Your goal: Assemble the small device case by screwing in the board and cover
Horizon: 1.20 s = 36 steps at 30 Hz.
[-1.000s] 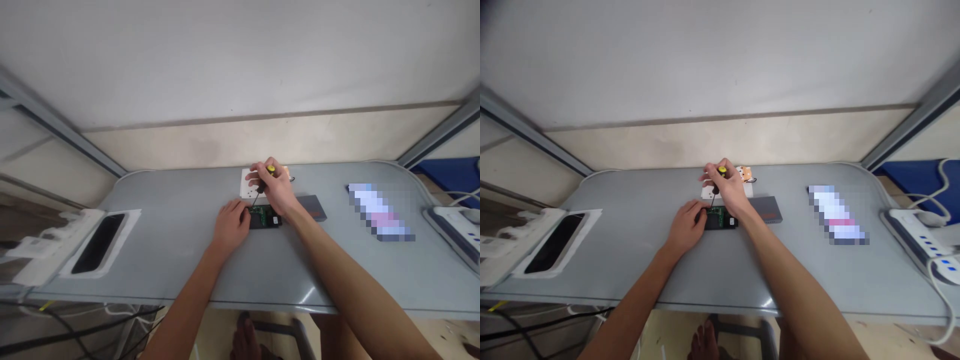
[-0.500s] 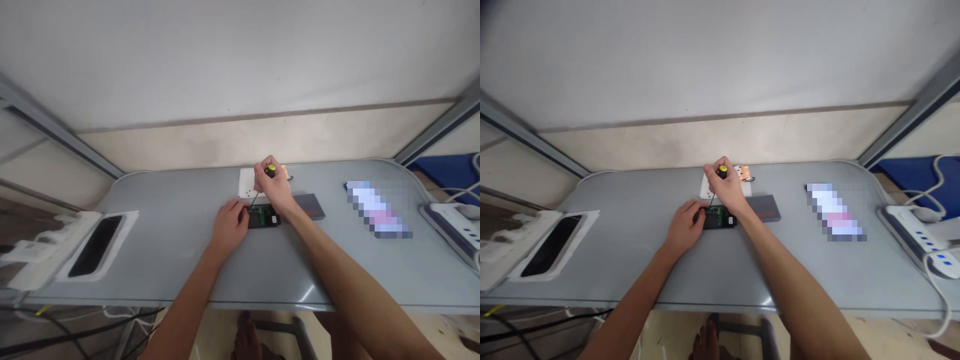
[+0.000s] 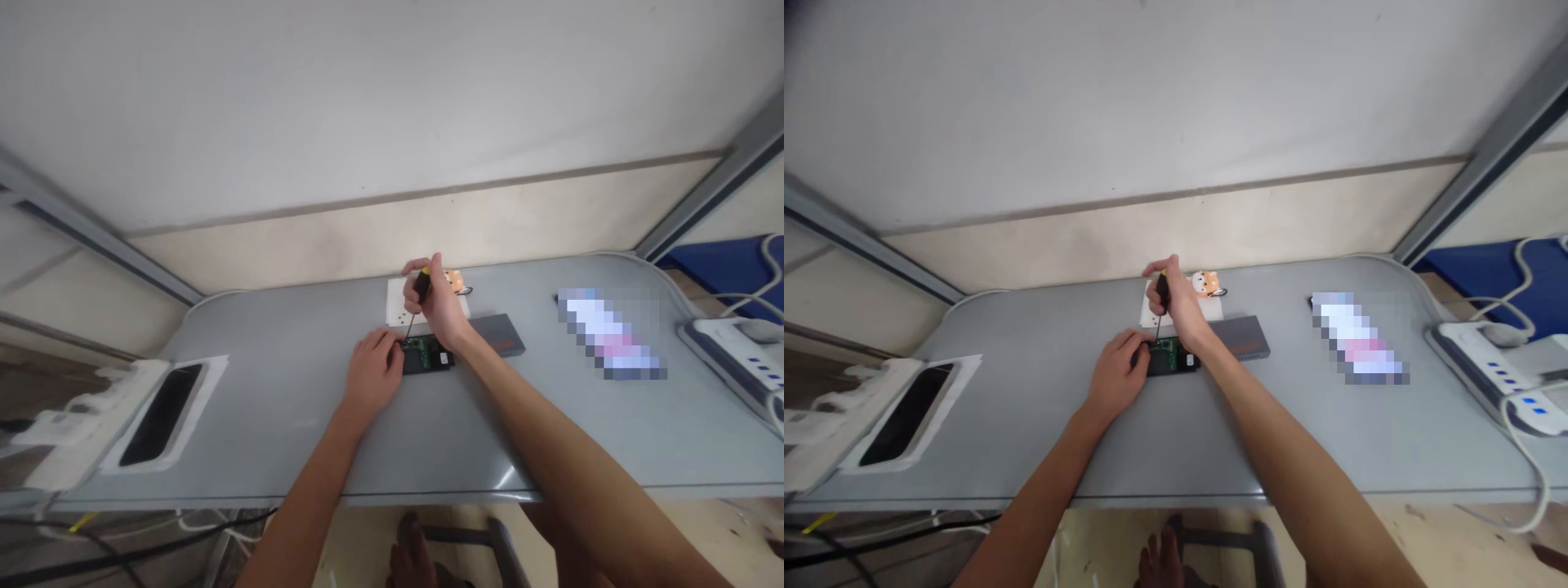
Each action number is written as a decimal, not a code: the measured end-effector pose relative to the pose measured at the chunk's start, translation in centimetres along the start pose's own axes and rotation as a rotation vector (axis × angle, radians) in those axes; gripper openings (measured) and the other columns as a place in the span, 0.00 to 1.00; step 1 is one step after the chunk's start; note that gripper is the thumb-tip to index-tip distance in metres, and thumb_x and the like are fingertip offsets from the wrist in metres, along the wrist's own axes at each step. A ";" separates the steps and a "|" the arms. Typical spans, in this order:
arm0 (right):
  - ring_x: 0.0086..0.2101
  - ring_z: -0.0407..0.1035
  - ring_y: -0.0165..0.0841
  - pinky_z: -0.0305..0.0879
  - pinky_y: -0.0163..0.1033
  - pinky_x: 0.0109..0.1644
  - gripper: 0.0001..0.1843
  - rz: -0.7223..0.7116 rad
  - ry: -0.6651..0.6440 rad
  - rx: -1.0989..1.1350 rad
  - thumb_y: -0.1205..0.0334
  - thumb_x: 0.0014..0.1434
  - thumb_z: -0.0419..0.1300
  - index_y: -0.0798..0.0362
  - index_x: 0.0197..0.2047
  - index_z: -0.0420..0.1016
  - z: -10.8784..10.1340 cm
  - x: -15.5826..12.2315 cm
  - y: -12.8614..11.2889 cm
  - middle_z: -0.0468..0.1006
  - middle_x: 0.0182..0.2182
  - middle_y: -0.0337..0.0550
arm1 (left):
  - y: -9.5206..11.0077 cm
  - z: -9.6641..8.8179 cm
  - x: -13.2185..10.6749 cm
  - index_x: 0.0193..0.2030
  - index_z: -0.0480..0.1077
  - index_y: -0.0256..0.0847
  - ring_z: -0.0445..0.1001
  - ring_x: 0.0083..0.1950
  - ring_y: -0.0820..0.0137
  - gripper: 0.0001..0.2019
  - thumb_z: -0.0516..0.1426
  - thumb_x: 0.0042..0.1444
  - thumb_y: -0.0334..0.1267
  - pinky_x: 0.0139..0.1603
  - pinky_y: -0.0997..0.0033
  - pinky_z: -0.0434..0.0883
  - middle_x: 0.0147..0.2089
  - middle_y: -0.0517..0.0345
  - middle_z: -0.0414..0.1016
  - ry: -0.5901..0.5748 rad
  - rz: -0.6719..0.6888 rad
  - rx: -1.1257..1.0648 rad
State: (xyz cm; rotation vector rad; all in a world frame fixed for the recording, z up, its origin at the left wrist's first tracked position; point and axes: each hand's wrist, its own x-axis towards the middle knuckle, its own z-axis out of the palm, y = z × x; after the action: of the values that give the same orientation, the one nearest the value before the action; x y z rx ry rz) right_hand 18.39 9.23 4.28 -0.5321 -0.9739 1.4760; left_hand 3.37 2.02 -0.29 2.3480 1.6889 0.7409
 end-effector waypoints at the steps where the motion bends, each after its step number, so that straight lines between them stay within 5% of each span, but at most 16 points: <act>1: 0.21 0.53 0.26 0.51 0.35 0.24 0.28 0.011 -0.023 0.009 0.29 0.61 0.57 0.48 0.36 0.68 -0.1 0.0 -0.1 0.58 0.22 0.31 | 0.0 0.0 0.0 0.48 0.74 0.43 0.75 0.51 0.60 0.12 0.50 0.67 0.31 0.56 0.57 0.70 0.47 0.52 0.78 0.004 0.001 0.000; 6: 0.27 0.67 0.27 0.61 0.35 0.30 0.25 0.030 -0.006 -0.018 0.39 0.57 0.69 0.48 0.33 0.63 -0.6 -0.1 -0.2 0.70 0.27 0.35 | 0.1 0.0 0.0 0.48 0.74 0.43 0.75 0.51 0.61 0.12 0.50 0.67 0.30 0.55 0.58 0.70 0.46 0.53 0.78 0.012 0.002 -0.003; 9: 0.21 0.58 0.25 0.55 0.34 0.26 0.28 -0.029 0.043 -0.035 0.37 0.55 0.70 0.47 0.33 0.58 -0.6 -0.1 0.0 0.61 0.21 0.28 | 0.1 0.0 0.0 0.49 0.74 0.42 0.75 0.51 0.60 0.12 0.50 0.67 0.30 0.56 0.58 0.70 0.47 0.52 0.78 0.009 0.001 0.000; 12: 0.20 0.52 0.25 0.52 0.35 0.24 0.27 -0.024 0.008 -0.037 0.30 0.59 0.61 0.46 0.40 0.66 -0.4 -0.1 -0.2 0.57 0.20 0.28 | 0.2 0.1 -0.1 0.48 0.73 0.42 0.75 0.51 0.60 0.11 0.50 0.67 0.30 0.56 0.57 0.70 0.47 0.52 0.78 0.008 0.002 0.017; 15: 0.25 0.62 0.27 0.59 0.36 0.28 0.25 0.024 -0.061 -0.039 0.32 0.61 0.60 0.48 0.41 0.72 -0.4 -0.3 -0.9 0.67 0.27 0.35 | 0.2 0.1 -0.1 0.47 0.73 0.42 0.75 0.51 0.60 0.11 0.50 0.67 0.30 0.56 0.57 0.70 0.46 0.52 0.78 0.012 0.008 0.027; 18: 0.31 0.70 0.29 0.63 0.36 0.32 0.24 0.002 -0.025 -0.056 0.41 0.55 0.71 0.48 0.32 0.64 -0.3 -0.6 -1.2 0.74 0.33 0.37 | 0.2 0.2 -0.2 0.47 0.73 0.42 0.75 0.52 0.60 0.11 0.50 0.67 0.29 0.56 0.58 0.71 0.47 0.52 0.78 0.021 0.015 0.025; 21: 0.22 0.60 0.26 0.55 0.35 0.25 0.30 -0.006 0.033 -0.053 0.40 0.54 0.71 0.47 0.31 0.55 -0.1 -0.6 -0.9 0.65 0.23 0.30 | 0.2 0.2 -0.2 0.47 0.73 0.43 0.75 0.52 0.60 0.11 0.50 0.67 0.29 0.56 0.58 0.71 0.47 0.52 0.78 0.015 0.007 0.029; 24: 0.19 0.49 0.25 0.49 0.35 0.23 0.27 -0.013 0.005 -0.033 0.33 0.59 0.64 0.47 0.32 0.61 -0.1 -0.3 -0.6 0.55 0.19 0.28 | 0.3 0.2 -0.2 0.48 0.73 0.42 0.76 0.52 0.60 0.11 0.50 0.68 0.30 0.56 0.57 0.71 0.47 0.52 0.78 0.014 -0.003 0.021; 27: 0.24 0.61 0.28 0.60 0.37 0.28 0.28 0.030 -0.066 0.006 0.30 0.62 0.58 0.49 0.35 0.71 -0.5 -0.2 -0.8 0.65 0.25 0.35 | 0.3 0.2 -0.2 0.51 0.72 0.42 0.75 0.54 0.59 0.12 0.50 0.68 0.30 0.58 0.55 0.70 0.50 0.50 0.79 0.034 -0.023 0.025; 31: 0.30 0.69 0.29 0.66 0.38 0.35 0.25 0.080 -0.092 -0.027 0.38 0.57 0.68 0.49 0.33 0.67 -0.6 -0.4 -1.2 0.74 0.32 0.39 | 0.3 0.4 -0.1 0.51 0.71 0.42 0.75 0.54 0.58 0.11 0.51 0.66 0.29 0.58 0.53 0.70 0.51 0.50 0.79 0.041 -0.054 0.032; 36: 0.21 0.47 0.24 0.47 0.34 0.24 0.29 0.016 -0.024 -0.044 0.40 0.57 0.70 0.47 0.31 0.55 0.0 -0.5 -0.5 0.54 0.21 0.27 | 0.0 0.5 0.1 0.44 0.73 0.41 0.73 0.52 0.55 0.07 0.54 0.64 0.31 0.56 0.51 0.69 0.46 0.50 0.80 0.074 -0.123 0.067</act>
State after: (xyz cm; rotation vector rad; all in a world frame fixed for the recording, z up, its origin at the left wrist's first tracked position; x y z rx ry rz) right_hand 18.77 8.68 4.57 -0.5566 -1.0248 1.4807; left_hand 3.67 2.15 -0.68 2.2608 1.8970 0.7691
